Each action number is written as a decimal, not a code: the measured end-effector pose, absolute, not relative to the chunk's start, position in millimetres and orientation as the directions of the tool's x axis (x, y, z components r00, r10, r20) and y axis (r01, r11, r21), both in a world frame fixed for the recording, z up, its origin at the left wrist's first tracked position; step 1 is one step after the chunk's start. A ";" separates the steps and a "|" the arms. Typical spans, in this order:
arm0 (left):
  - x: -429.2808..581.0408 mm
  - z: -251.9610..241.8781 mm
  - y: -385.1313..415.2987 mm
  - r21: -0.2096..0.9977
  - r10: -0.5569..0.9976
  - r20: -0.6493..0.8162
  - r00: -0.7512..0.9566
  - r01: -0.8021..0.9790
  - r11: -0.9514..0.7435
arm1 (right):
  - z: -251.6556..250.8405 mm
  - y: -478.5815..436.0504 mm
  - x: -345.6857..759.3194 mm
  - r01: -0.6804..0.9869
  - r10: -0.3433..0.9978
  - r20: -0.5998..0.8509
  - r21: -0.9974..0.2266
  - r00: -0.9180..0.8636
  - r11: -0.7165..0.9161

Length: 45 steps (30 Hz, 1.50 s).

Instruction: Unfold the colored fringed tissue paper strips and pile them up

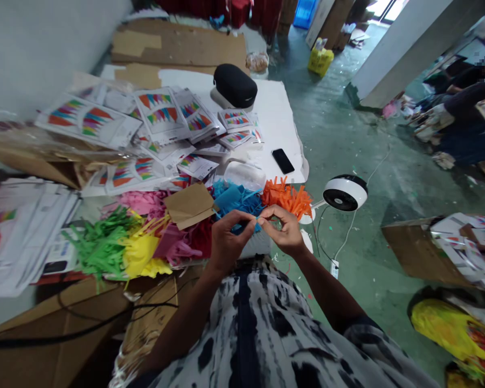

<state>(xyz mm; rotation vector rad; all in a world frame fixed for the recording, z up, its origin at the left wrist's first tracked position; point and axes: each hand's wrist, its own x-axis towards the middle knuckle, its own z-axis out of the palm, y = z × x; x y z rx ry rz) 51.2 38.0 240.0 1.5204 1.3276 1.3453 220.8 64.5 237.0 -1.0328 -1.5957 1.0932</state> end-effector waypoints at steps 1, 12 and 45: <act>50.3 239.3 37.0 0.953 0.973 0.221 -0.070 0.228 -0.200 | 238.0 63.7 221.4 0.158 0.944 0.217 -0.953 -0.247 0.260; 47.4 232.0 30.1 0.992 0.996 0.071 -0.054 0.110 -0.065 | 233.0 55.5 221.9 0.169 0.972 0.088 -0.978 -0.216 0.126; 79.7 142.9 12.5 0.954 0.887 -0.150 0.437 0.299 0.014 | 145.2 -2.5 264.9 0.020 0.955 -0.298 -0.955 -0.001 -0.297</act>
